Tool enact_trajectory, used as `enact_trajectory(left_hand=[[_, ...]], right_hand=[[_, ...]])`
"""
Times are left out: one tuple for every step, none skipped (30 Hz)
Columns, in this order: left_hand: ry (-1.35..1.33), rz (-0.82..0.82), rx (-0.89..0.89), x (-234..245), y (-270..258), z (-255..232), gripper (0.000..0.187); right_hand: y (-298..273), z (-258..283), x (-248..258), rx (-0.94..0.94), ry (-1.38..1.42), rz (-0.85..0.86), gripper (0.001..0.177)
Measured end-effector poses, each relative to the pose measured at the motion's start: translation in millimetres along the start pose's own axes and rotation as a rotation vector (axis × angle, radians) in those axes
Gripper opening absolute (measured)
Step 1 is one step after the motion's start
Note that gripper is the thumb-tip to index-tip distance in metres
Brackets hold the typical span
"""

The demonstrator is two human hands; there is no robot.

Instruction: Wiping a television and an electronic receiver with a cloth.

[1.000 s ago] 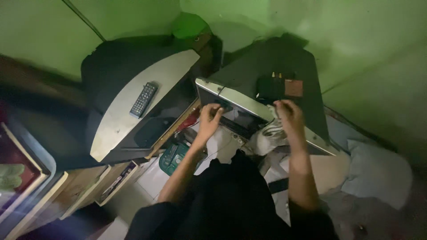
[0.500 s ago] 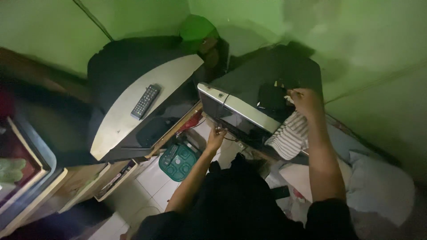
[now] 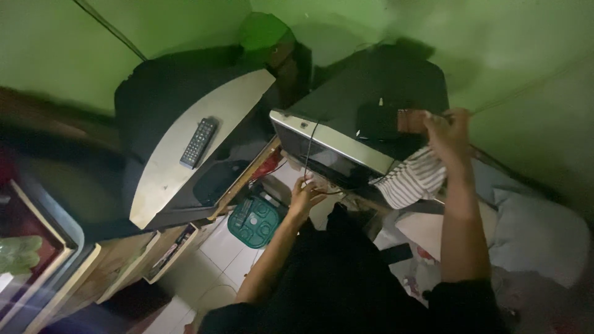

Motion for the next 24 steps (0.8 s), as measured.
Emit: enact_trajectory(left_hand=[[-0.023,-0.02,-0.002,7,3,5,0.041],[-0.023,-0.022,-0.004,13,6,12,0.041],[0.043,-0.013,-0.014,20,9,17,0.044],[0.108,-0.004,-0.024,26,12,22,0.049],[0.114,-0.004,-0.024,22,0,10,0.049],[0.202,-0.001,-0.042,16,-13,-2,0.057],[0.289,0.004,-0.059,9,-24,-13,0.066],[0.294,0.006,-0.06,8,-30,-17,0.066],[0.279,0.0,-0.139,5,-37,-26,0.072],[0.264,-0.005,-0.217,2,-44,-34,0.079],[0.266,-0.002,-0.215,4,-40,-28,0.079],[0.343,-0.006,-0.352,5,-38,-31,0.081],[0.421,-0.011,-0.485,6,-40,-31,0.084],[0.423,-0.01,-0.477,-1,-49,-36,0.084],[0.568,0.016,-0.618,-14,-63,-49,0.078],[0.713,0.043,-0.759,-27,-77,-61,0.072],[0.714,0.047,-0.76,-41,-95,-80,0.072],[0.883,0.13,-0.875,-64,-118,-98,0.077],[1.051,0.213,-0.988,-86,-142,-114,0.082],[1.05,0.215,-0.989,-94,-148,-119,0.082],[1.084,0.269,-0.938,-102,-153,-119,0.074],[1.116,0.324,-0.887,-110,-158,-119,0.066],[1.114,0.323,-0.888,-101,-151,-106,0.066],[0.989,0.38,-0.849,-92,-145,-93,0.051]], right_hand=[[-7,-6,6,0.007,0.04,-0.021,0.058],[-14,-14,13,0.008,0.042,-0.018,0.058],[-21,-23,20,-0.012,0.04,-0.053,0.051],[-28,-33,28,-0.032,0.039,-0.088,0.048],[-42,-41,30,-0.035,0.043,-0.089,0.048],[-55,-42,33,0.083,0.131,-0.113,0.047],[-69,-42,38,0.202,0.217,-0.138,0.046],[-77,-50,31,0.2,0.221,-0.141,0.046],[-86,-61,23,0.184,0.206,-0.133,0.036],[-94,-71,16,0.168,0.191,-0.125,0.027],[-98,-88,-1,0.165,0.19,-0.128,0.027],[-102,-102,-19,0.186,0.403,-0.071,0.027],[-109,-117,-36,0.202,0.614,-0.013,0.027],[-128,-78,-36,0.195,0.611,-0.015,0.027],[-145,-40,-38,0.163,0.527,-0.007,0.025],[-163,-1,-40,0.132,0.444,0.001,0.024],[-170,0,-52,0.131,0.445,-0.003,0.024],[-177,4,-66,0.145,0.555,0.039,0.023],[-184,8,-79,0.159,0.664,0.084,0.022],[-190,18,-83,0.16,0.663,0.082,0.022],[-196,25,-88,0.12,0.701,0.104,0.019],[-203,33,-94,0.08,0.739,0.126,0.018],[-204,34,-96,0.081,0.737,0.126,0.018],[-205,33,-96,0.059,0.71,0.086,0.019]])
Point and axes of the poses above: each hand's wrist, its own y-axis towards the middle knuckle, its own x-axis out of the back of the hand, z = x × y, the point moved 7 cm from there along y, towards the middle knuckle, and after that the axes turned 6 degrees about -z, right-handed, at the moved point
